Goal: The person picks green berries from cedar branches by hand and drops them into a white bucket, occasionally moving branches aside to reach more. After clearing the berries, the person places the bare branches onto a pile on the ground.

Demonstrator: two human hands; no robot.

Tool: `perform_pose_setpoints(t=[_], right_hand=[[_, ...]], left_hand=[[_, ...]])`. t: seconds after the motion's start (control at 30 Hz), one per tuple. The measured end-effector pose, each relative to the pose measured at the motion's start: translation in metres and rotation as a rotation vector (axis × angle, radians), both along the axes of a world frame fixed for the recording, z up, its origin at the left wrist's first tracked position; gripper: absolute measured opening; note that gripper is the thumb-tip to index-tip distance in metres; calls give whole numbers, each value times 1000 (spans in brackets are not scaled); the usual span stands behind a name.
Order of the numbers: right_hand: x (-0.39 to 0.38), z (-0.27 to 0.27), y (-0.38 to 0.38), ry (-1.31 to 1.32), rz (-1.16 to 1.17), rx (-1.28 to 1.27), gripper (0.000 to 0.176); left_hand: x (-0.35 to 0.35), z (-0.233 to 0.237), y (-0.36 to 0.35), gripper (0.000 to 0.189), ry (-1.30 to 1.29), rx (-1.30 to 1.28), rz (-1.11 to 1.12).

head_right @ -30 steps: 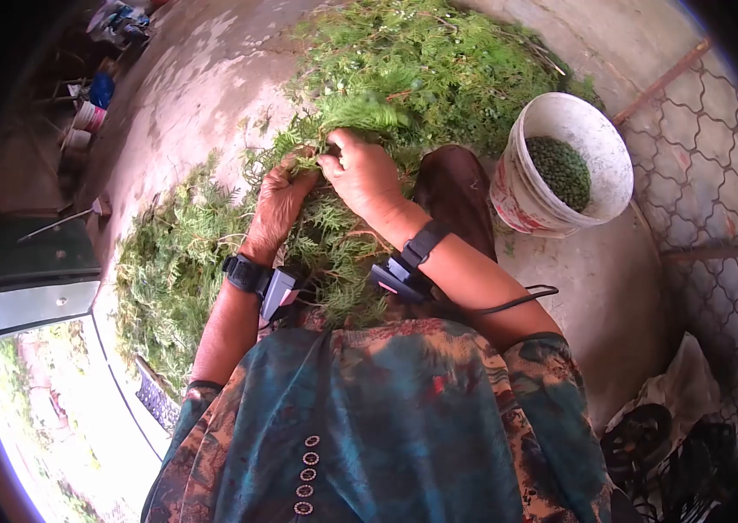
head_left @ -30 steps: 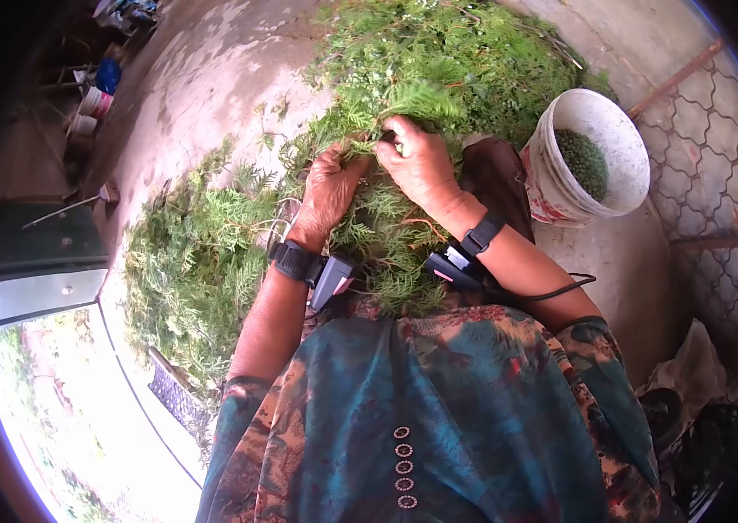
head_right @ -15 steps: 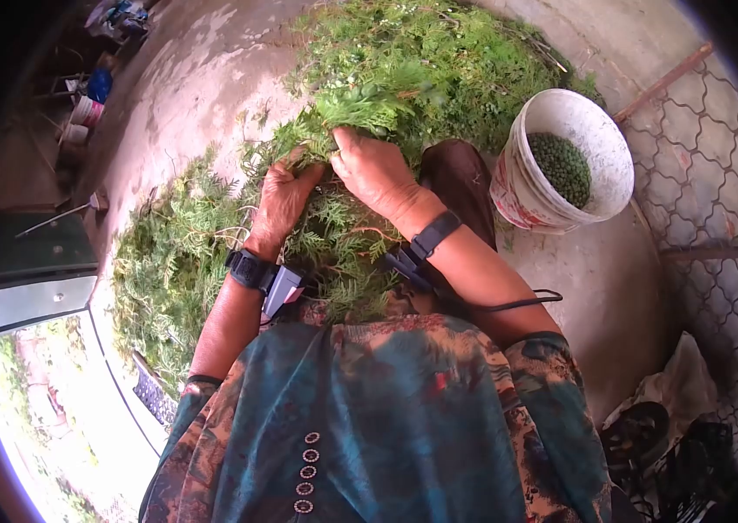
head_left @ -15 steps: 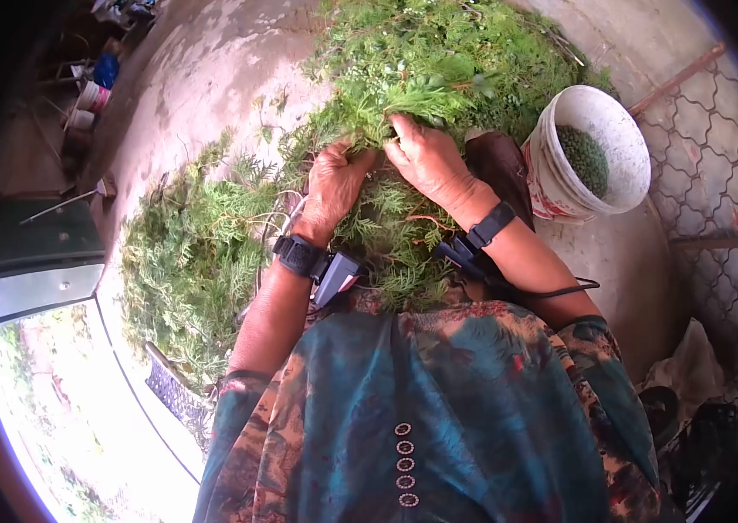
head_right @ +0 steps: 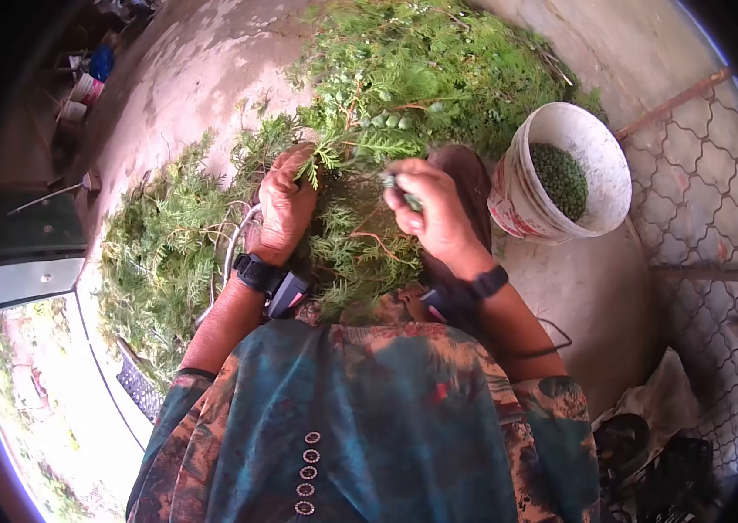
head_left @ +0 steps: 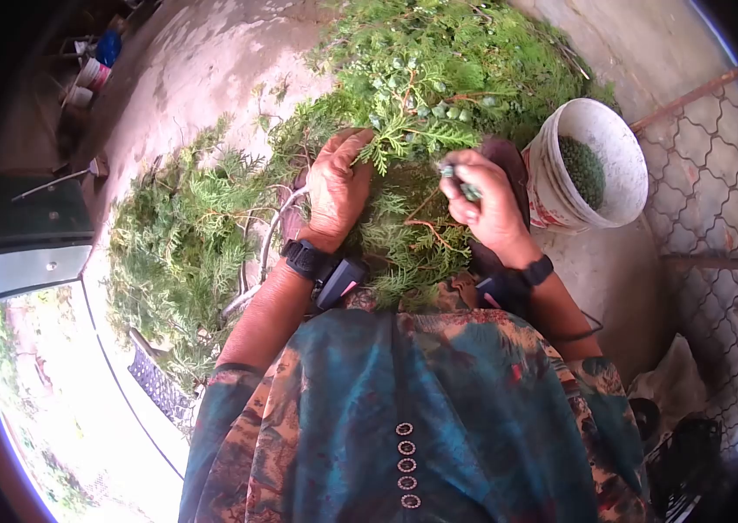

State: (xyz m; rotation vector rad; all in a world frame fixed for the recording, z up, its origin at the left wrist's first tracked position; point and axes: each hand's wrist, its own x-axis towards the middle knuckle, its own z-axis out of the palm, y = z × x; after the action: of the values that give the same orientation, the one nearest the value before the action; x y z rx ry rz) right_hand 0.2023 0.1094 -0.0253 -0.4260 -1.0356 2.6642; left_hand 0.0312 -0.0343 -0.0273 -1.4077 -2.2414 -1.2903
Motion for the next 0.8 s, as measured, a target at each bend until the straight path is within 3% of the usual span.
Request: perform_pose_setpoints(t=[0.1,0.3,0.37,0.47,0.57,0.6,0.67,0.77,0.8], right_hand=[[15,5,16,11,12,-238,18],[6,52,30,118,19,-109,25],[-7,73,25,17,-41,137,17],[-45,67,17,-84,-107,1022,13],[-71,37,10,-138,-109,1622,18],[-74,29,10,-132,-104,1623,18],[-81,16,10,-262,-15,1875,17],[-88,26,10,-348,136,1957,16],[-88,21,9,-253,-9,2008,13]], left_hand=[[2,7,1,45,94,-103,9],[2,-1,3,38,223,-87,-87],[2,-1,2,45,247,-60,-151],[4,0,1,41,238,-96,-161],[1,-1,1,36,241,-97,-174],[2,1,0,36,248,-118,-176],[6,5,-1,37,257,-175,-159],[5,4,-2,40,250,-143,-172],[4,3,-1,41,251,-125,-167]])
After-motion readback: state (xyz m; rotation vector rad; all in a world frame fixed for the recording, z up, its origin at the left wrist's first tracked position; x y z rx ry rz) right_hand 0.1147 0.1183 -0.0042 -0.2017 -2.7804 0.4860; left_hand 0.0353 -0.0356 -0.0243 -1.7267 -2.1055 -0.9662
